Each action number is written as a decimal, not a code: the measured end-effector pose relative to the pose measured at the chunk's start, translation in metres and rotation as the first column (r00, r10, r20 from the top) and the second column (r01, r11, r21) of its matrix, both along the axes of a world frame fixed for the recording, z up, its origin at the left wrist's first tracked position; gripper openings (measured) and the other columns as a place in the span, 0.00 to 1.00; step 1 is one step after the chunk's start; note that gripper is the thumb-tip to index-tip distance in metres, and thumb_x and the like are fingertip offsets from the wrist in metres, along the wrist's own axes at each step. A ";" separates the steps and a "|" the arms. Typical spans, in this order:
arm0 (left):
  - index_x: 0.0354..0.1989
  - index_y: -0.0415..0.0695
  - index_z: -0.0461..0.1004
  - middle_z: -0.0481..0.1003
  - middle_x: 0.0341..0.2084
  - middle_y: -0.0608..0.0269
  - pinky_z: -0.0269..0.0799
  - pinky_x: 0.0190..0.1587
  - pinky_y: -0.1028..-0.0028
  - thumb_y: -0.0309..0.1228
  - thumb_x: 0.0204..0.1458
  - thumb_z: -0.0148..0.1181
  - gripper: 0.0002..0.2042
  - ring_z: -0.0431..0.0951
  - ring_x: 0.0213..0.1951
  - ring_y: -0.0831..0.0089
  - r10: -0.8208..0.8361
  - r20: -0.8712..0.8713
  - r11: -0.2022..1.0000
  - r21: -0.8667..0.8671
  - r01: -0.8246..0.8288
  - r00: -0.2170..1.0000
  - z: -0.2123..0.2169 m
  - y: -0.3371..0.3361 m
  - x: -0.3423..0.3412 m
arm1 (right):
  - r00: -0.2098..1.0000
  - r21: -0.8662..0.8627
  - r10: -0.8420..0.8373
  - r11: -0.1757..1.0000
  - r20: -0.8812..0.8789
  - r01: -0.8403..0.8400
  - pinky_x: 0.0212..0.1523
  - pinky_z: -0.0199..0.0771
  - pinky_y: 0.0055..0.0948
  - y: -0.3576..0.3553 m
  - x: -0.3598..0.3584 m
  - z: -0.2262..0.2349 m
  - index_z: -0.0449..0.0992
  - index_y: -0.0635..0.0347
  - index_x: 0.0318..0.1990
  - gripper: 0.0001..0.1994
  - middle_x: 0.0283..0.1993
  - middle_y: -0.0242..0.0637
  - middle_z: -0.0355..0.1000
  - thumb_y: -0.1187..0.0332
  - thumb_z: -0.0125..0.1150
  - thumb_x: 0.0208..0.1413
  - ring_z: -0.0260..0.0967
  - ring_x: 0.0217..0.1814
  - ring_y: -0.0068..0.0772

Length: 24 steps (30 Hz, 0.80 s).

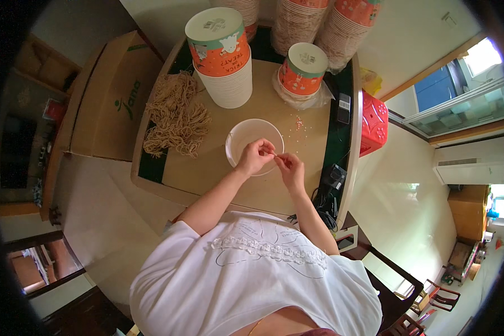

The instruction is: The person is packaging items by placing bundles of string-like material into paper cups.

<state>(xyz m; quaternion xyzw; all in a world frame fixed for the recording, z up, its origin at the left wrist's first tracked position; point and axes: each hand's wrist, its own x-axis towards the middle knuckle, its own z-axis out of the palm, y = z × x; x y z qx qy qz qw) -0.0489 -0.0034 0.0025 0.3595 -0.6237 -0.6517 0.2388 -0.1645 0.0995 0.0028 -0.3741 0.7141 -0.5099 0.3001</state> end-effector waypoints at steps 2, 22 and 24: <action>0.33 0.38 0.73 0.77 0.25 0.63 0.73 0.35 0.78 0.20 0.46 0.59 0.06 0.77 0.30 0.78 -0.010 0.017 0.994 -0.107 0.012 1.000 0.000 0.001 0.000 | 0.993 0.032 -0.019 0.999 0.116 0.016 0.28 0.62 0.17 -0.001 -0.001 -0.006 0.77 0.64 0.34 0.04 0.24 0.27 0.69 0.74 0.62 0.50 0.62 0.27 0.15; 0.30 0.41 0.78 0.77 0.22 0.56 0.73 0.32 0.72 0.27 0.46 0.60 0.04 0.78 0.26 0.68 -0.037 0.256 0.932 -0.339 0.125 0.966 0.026 0.007 0.003 | 0.998 -0.041 -0.033 0.999 -0.060 0.030 0.25 0.62 0.18 -0.001 -0.002 -0.008 0.77 0.64 0.30 0.03 0.23 0.29 0.70 0.74 0.62 0.49 0.61 0.24 0.15; 0.29 0.40 0.76 0.77 0.22 0.56 0.73 0.31 0.70 0.27 0.48 0.58 0.04 0.78 0.26 0.66 -0.029 0.275 0.919 -0.371 0.134 0.961 0.024 0.007 0.002 | 0.997 -0.067 -0.040 0.997 -0.066 0.036 0.25 0.63 0.19 -0.001 0.002 -0.004 0.77 0.64 0.30 0.03 0.24 0.30 0.70 0.74 0.63 0.49 0.62 0.24 0.17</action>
